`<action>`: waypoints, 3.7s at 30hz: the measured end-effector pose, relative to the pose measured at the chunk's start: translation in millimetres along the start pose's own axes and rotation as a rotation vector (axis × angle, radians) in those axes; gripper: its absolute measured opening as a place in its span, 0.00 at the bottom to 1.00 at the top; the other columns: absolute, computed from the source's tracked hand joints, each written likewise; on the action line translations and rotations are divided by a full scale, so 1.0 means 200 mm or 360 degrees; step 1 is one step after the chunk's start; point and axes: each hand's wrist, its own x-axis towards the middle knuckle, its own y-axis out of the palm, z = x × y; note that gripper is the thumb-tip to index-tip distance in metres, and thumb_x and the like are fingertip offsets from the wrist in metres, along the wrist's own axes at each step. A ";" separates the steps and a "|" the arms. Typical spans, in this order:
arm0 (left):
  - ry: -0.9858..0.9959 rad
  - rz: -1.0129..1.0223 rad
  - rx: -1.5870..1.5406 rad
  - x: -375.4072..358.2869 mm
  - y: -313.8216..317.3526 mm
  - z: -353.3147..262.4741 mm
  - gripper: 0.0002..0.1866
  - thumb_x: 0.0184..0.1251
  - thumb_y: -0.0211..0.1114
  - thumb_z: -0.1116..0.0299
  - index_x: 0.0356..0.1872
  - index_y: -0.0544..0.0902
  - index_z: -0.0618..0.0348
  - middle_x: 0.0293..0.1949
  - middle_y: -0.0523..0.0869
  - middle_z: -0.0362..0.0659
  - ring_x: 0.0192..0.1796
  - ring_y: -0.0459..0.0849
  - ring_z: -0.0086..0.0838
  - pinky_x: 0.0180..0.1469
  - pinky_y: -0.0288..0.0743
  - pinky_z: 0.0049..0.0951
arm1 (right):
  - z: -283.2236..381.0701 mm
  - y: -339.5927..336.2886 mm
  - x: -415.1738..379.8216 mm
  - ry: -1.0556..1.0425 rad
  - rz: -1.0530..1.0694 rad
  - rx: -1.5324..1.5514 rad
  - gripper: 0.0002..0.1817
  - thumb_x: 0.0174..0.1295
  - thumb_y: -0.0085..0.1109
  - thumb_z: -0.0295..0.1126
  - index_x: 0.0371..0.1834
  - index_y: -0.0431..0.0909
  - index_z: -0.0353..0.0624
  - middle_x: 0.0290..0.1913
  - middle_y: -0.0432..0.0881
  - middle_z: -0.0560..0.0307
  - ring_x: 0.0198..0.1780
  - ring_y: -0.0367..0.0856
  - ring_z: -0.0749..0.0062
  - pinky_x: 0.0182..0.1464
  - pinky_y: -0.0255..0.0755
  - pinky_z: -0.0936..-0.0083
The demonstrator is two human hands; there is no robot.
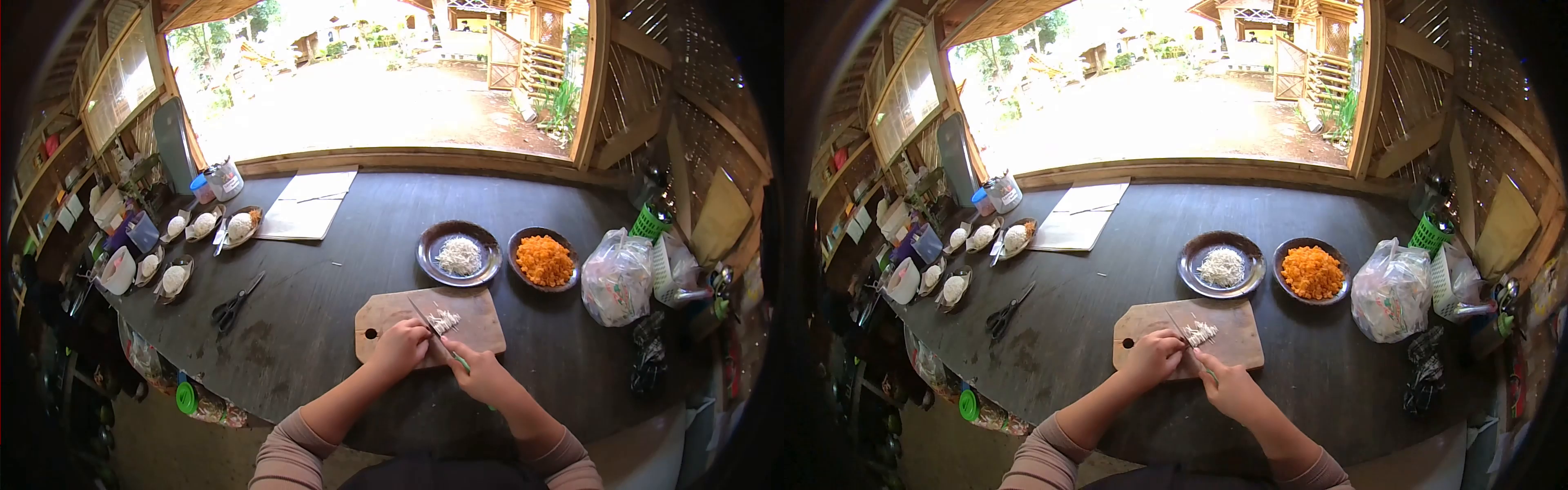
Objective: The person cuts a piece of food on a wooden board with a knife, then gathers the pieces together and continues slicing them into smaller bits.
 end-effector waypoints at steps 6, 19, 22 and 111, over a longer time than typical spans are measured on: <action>-0.0011 0.0017 0.0024 0.00 0.01 0.03 0.08 0.60 0.62 0.72 0.34 0.87 0.64 0.41 0.86 0.48 0.45 0.85 0.43 0.50 0.79 0.39 | 0.03 0.03 0.05 0.0034 0.0016 -0.0131 0.22 0.66 0.56 0.27 0.65 0.74 0.46 0.44 0.83 0.32 0.46 0.83 0.38 0.48 0.77 0.59; 0.0055 -0.0062 0.0000 0.00 0.02 0.03 0.07 0.56 0.66 0.75 0.34 0.88 0.65 0.40 0.87 0.48 0.42 0.87 0.43 0.49 0.80 0.36 | -0.04 0.02 0.00 -0.0232 -0.0139 0.0010 0.21 0.67 0.56 0.29 0.64 0.75 0.45 0.38 0.83 0.32 0.41 0.83 0.38 0.44 0.77 0.54; 0.0085 -0.0079 0.0020 0.00 0.02 0.02 0.07 0.55 0.66 0.75 0.34 0.88 0.65 0.39 0.88 0.48 0.42 0.87 0.42 0.49 0.81 0.36 | -0.03 0.01 -0.01 -0.0184 -0.0126 0.0018 0.21 0.67 0.56 0.30 0.64 0.75 0.46 0.37 0.83 0.31 0.41 0.84 0.38 0.44 0.78 0.54; 0.0021 -0.0031 -0.0002 -0.01 0.01 0.03 0.08 0.56 0.64 0.74 0.33 0.88 0.65 0.40 0.88 0.48 0.42 0.87 0.41 0.48 0.81 0.36 | 0.02 0.02 0.03 -0.0012 -0.0032 -0.0102 0.23 0.67 0.57 0.31 0.66 0.74 0.52 0.40 0.83 0.32 0.44 0.83 0.36 0.45 0.77 0.57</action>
